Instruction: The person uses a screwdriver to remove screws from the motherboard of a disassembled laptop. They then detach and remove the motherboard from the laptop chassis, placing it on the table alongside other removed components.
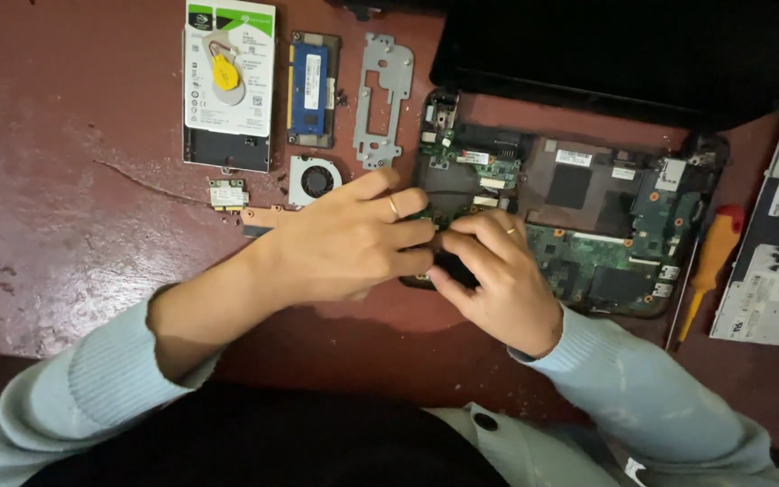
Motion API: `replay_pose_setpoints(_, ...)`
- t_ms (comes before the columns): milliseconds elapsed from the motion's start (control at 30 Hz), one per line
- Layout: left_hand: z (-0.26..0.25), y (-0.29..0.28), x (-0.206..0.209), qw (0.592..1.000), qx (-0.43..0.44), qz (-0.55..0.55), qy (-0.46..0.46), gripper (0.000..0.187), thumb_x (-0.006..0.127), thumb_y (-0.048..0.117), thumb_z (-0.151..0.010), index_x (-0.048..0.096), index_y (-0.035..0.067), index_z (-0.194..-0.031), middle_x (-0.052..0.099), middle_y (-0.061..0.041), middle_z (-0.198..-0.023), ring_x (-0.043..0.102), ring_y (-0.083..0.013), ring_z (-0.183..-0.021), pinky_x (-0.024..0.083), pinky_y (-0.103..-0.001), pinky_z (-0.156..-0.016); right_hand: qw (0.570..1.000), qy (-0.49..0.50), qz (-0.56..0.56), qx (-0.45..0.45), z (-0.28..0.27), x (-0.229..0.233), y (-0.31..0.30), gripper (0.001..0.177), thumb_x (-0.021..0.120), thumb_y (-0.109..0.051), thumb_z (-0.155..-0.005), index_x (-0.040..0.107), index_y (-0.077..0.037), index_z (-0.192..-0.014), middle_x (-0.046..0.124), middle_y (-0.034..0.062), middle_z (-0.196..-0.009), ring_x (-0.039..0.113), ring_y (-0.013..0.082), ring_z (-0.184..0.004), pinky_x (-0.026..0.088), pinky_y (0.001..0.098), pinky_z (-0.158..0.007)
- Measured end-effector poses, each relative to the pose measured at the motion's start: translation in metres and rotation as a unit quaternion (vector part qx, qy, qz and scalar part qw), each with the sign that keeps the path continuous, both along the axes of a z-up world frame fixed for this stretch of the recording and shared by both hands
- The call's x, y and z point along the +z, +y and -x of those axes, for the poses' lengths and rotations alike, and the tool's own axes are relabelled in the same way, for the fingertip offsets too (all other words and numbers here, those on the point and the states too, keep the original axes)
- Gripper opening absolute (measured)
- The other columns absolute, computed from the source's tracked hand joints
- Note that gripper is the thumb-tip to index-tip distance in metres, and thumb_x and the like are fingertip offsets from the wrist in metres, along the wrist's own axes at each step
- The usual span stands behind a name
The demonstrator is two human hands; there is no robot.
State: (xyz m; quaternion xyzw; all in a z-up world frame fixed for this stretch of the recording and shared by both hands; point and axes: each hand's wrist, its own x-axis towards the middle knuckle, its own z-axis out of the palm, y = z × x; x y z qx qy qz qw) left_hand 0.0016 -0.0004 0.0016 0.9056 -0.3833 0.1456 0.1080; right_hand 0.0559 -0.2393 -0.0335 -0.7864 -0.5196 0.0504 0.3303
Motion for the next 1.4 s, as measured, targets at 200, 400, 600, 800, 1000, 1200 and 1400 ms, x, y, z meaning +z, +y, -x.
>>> replay_pose_setpoints(200,-0.0035,-0.0007,-0.0025,0.999,-0.013,-0.032,-0.002,0.011,0.072,0.022,-0.098,0.072,0.028,-0.088,0.063,0.009,-0.091,0.052,-0.0212,-0.106,0.045,-0.037,-0.094,1.0,0.0,0.004,0.002,-0.0009,0.0017,0.0007,0.022,0.079,-0.013,-0.092,0.066,0.0,-0.105,0.058,0.0114,-0.104,0.057,0.031,-0.098,0.045,0.0434,-0.088)
replay_pose_setpoints(400,-0.0026,0.0024,0.0022,0.999,-0.031,-0.036,-0.01,0.008,0.074,0.021,-0.097,0.071,0.028,-0.094,0.064,0.008,-0.095,0.052,-0.0204,-0.103,0.045,-0.037,-0.094,1.0,0.002,0.003,0.003,-0.0009,-0.0026,-0.0016,0.025,0.08,-0.014,-0.091,0.067,0.002,-0.104,0.059,0.0133,-0.104,0.057,0.0328,-0.099,0.047,0.047,-0.089)
replay_pose_setpoints(600,-0.0021,0.0038,0.0033,0.997,-0.043,-0.068,0.001,0.007,0.076,0.025,-0.094,0.073,0.03,-0.097,0.066,0.008,-0.102,0.052,-0.0211,-0.11,0.045,-0.037,-0.095,1.0,0.006,0.005,0.001,-0.0005,-0.0044,-0.0024,0.023,0.08,-0.015,-0.092,0.067,0.002,-0.103,0.06,0.0128,-0.105,0.057,0.0326,-0.1,0.045,0.0457,-0.088)
replay_pose_setpoints(800,-0.0027,0.0016,0.0033,0.996,-0.037,-0.075,0.007,0.01,0.075,0.027,-0.093,0.072,0.032,-0.101,0.066,0.01,-0.102,0.053,-0.0215,-0.11,0.044,-0.039,-0.097,1.0,0.003,0.01,0.003,-0.0011,-0.0032,-0.0027,0.021,0.078,-0.014,-0.093,0.067,0.001,-0.102,0.059,0.0121,-0.105,0.057,0.0323,-0.101,0.045,0.0458,-0.089)
replay_pose_setpoints(1000,-0.0019,0.0002,0.0036,0.998,-0.024,-0.057,0.005,0.012,0.077,0.022,-0.094,0.071,0.031,-0.098,0.062,0.008,-0.097,0.053,-0.0208,-0.108,0.044,-0.039,-0.098,1.0,0.009,0.007,0.006,-0.0012,-0.0029,-0.0028,0.022,0.079,-0.014,-0.093,0.068,0.002,-0.105,0.06,0.0123,-0.107,0.057,0.033,-0.103,0.046,0.0463,-0.089)
replay_pose_setpoints(1200,-0.0014,-0.0031,0.0014,1.0,-0.011,-0.029,-0.005,0.015,0.077,0.017,-0.096,0.068,0.028,-0.093,0.061,0.006,-0.095,0.053,-0.0218,-0.108,0.045,-0.04,-0.098,1.0,0.001,0.002,0.007,-0.0016,-0.0015,-0.0014,0.02,0.078,-0.013,-0.093,0.067,0.0,-0.104,0.058,0.0112,-0.105,0.056,0.0305,-0.097,0.044,0.0442,-0.088)
replay_pose_setpoints(1400,-0.0019,-0.0041,0.0019,0.999,-0.015,-0.042,0.012,0.013,0.077,0.019,-0.094,0.069,0.029,-0.093,0.061,0.006,-0.095,0.054,-0.0226,-0.109,0.044,-0.041,-0.098,1.0,0.006,-0.004,0.007,-0.0009,-0.0022,-0.0018,0.021,0.079,-0.012,-0.092,0.069,0.001,-0.104,0.059,0.0126,-0.105,0.057,0.0324,-0.1,0.046,0.046,-0.09)
